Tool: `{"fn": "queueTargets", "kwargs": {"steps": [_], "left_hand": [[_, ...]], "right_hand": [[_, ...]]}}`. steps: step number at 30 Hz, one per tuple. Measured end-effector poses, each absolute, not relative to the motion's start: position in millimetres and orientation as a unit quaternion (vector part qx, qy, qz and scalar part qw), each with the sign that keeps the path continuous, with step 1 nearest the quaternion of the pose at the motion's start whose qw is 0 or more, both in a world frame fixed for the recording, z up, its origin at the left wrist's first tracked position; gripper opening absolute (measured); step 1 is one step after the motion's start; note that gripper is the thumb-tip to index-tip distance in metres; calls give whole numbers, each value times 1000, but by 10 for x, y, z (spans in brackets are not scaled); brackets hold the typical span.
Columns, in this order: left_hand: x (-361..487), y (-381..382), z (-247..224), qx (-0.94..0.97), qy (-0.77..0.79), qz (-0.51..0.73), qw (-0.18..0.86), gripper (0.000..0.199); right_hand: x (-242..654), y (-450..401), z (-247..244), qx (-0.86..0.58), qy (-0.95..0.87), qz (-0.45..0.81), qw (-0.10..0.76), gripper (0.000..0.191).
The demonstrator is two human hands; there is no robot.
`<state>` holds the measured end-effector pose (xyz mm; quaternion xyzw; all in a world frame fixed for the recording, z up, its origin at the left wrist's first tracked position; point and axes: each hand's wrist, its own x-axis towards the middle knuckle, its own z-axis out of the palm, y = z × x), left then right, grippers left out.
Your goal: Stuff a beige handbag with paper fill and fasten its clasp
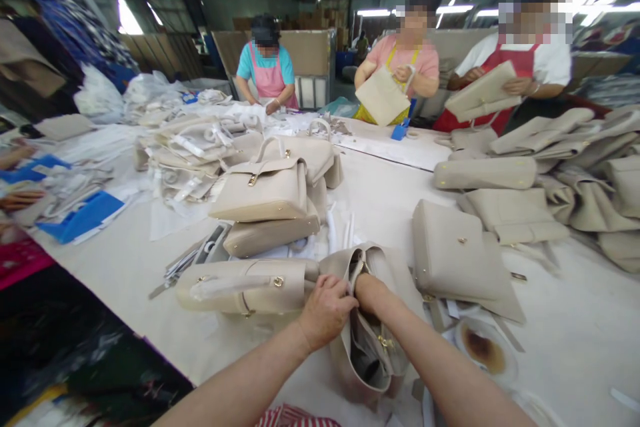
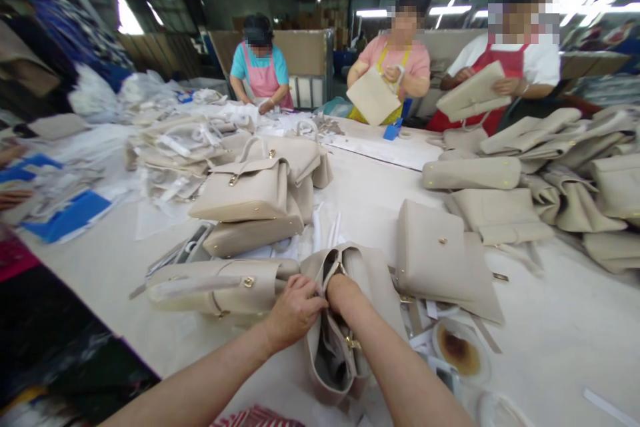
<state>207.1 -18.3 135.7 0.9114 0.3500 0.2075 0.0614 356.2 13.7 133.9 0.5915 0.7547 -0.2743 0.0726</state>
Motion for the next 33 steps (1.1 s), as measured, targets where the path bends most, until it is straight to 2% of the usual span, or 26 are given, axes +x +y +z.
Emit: {"fn": "queueTargets", "kwargs": {"steps": [6, 12, 14, 17, 20, 23, 27, 33], "left_hand": [[2067, -288, 1616, 916, 377, 109, 82, 13], [2225, -627, 1704, 953, 274, 82, 103, 9], [2288, -730, 1696, 969, 215, 55, 107, 11], [2360, -816, 1683, 979, 172, 5, 108, 9], [2413, -834, 1653, 977, 186, -38, 91, 4], [2441, -854, 1603, 978, 186, -48, 76, 5], [2416, -947, 1586, 984, 156, -37, 82, 9], [2400, -1049, 1525, 984, 151, -33, 92, 16]], "right_hand": [[4002, -260, 1762, 599, 742, -299, -37, 35], [4245, -953, 1613, 590, 691, -408, -86, 37], [4201, -1051, 1512, 584, 680, -427, -118, 32], [4147, -1071, 1462, 571, 725, -361, -131, 19], [4131, -1031, 1512, 552, 791, -246, -99, 24], [4109, -980, 1559, 536, 823, -169, -82, 20], [4082, -765, 1549, 583, 806, -72, -78, 23], [3996, -50, 1604, 617, 782, -2, -93, 22]]}}
